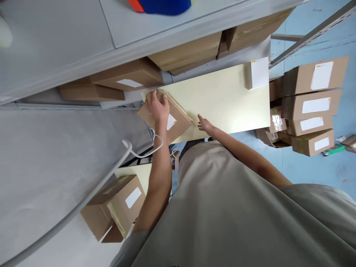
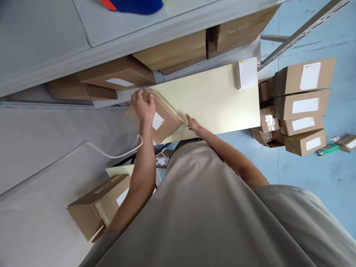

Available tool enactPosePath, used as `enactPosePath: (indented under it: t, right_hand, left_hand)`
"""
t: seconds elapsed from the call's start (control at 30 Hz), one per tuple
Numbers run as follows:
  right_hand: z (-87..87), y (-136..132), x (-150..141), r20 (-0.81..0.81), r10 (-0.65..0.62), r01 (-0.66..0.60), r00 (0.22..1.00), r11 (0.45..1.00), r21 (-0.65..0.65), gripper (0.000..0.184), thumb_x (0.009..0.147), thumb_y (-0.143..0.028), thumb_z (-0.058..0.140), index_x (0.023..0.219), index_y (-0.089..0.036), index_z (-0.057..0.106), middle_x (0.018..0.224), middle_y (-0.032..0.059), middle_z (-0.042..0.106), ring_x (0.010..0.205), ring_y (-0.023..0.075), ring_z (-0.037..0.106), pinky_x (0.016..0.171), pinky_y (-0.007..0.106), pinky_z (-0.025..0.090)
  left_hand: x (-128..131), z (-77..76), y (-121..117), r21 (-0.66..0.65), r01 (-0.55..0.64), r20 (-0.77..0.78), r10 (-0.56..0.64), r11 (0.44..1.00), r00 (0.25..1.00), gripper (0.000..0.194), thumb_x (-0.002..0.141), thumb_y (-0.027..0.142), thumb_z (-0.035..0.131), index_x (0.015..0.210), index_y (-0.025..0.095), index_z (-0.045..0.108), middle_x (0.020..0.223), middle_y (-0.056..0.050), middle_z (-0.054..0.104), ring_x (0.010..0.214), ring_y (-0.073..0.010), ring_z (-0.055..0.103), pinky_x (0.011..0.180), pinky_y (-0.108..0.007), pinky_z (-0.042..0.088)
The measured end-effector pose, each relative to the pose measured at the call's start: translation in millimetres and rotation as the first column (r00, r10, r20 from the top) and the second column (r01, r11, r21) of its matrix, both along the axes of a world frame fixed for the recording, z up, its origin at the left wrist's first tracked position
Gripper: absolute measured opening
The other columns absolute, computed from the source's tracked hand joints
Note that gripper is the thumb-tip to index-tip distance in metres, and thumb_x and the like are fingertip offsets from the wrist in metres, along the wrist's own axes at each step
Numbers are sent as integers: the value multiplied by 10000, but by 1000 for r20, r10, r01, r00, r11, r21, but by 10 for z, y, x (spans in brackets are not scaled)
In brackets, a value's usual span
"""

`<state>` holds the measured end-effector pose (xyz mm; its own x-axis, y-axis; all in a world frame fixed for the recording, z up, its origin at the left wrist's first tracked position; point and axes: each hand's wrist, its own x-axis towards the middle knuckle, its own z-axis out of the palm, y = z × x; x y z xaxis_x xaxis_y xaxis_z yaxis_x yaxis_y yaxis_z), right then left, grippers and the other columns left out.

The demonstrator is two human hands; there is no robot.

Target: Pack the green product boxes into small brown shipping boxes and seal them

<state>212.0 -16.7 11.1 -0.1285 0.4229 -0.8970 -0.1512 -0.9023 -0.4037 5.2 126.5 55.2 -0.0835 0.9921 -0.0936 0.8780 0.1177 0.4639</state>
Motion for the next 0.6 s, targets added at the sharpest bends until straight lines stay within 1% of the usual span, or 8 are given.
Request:
enactPosePath:
  t: [0.07, 0.1, 0.2, 0.3, 0.37, 0.47, 0.53, 0.6]
  right_hand:
    - [82, -28, -16, -169, -87, 59, 982, 985, -163, 836, 1137, -635, 318, 1749, -67, 295, 1782, 252, 391, 1522, 328, 594, 1248, 502, 518]
    - [116, -26, -34, -240, -131, 83, 962, 976, -200, 806, 1137, -617, 325, 1744, -88, 309, 1778, 245, 404, 1503, 317, 612, 1229, 496, 538]
    - [221, 12, -77, -361, -247, 180, 899, 961, -210, 721, 1135, -576, 335, 1706, -138, 385, 1729, 197, 497, 1470, 265, 635, 1237, 454, 536]
    - [370, 13, -31, -399, -308, 259, 864, 950, -173, 704, 1131, -584, 320, 1677, -152, 428, 1650, 162, 588, 1429, 236, 653, 1282, 426, 490]
    - [490, -43, 57, -399, -306, 295, 865, 951, -89, 685, 1130, -594, 304, 1664, -193, 457, 1647, 120, 602, 1445, 231, 638, 1323, 434, 437]
    - [665, -198, 241, -321, -266, 323, 909, 936, 138, 664, 1122, -639, 292, 1661, -305, 491, 1697, 24, 572, 1549, 254, 553, 1363, 482, 376]
    - [764, -316, 381, -213, -248, 305, 945, 902, 305, 692, 1103, -714, 286, 1670, -373, 489, 1730, -31, 532, 1615, 276, 478, 1367, 511, 372]
    - [840, -419, 532, -76, -226, 237, 971, 876, 420, 760, 1084, -790, 247, 1715, -404, 420, 1793, -70, 428, 1678, 271, 378, 1378, 513, 354]
  left_hand:
    - [-9, -47, 263, -5, -10, -30, 9, 1000, 1000, 554, 1043, 488, 646, 1469, 135, 634, 1564, -250, 613, 1561, -397, 486, 1342, -564, 327]
    - [-9, -61, 347, -34, -10, -46, 8, 999, 999, 559, 1042, 506, 644, 1448, 122, 650, 1529, -262, 638, 1539, -408, 510, 1330, -570, 339]
    - [-14, -43, 426, -128, 6, -79, -16, 992, 997, 575, 1046, 556, 613, 1386, 99, 695, 1401, -282, 710, 1455, -431, 586, 1283, -571, 389]
    - [-44, 86, 343, -98, 8, -90, -17, 995, 996, 606, 1046, 616, 587, 1369, 119, 715, 1380, -271, 718, 1429, -424, 600, 1264, -543, 417]
    - [-73, 220, 249, -36, -13, -81, 10, 999, 997, 599, 1056, 624, 570, 1371, 136, 715, 1393, -253, 707, 1426, -404, 601, 1267, -519, 424]
    - [-106, 422, 56, 41, -55, -7, 55, 998, 998, 568, 1075, 600, 561, 1386, 148, 706, 1350, -216, 712, 1382, -351, 632, 1251, -461, 446]
    - [-98, 512, -129, 40, -73, 56, 70, 997, 996, 575, 1078, 603, 560, 1400, 146, 697, 1275, -187, 726, 1298, -315, 678, 1205, -426, 482]
    - [-43, 542, -361, -7, -72, 104, 73, 997, 992, 595, 1072, 630, 558, 1399, 154, 702, 1196, -155, 738, 1186, -287, 718, 1138, -402, 525]
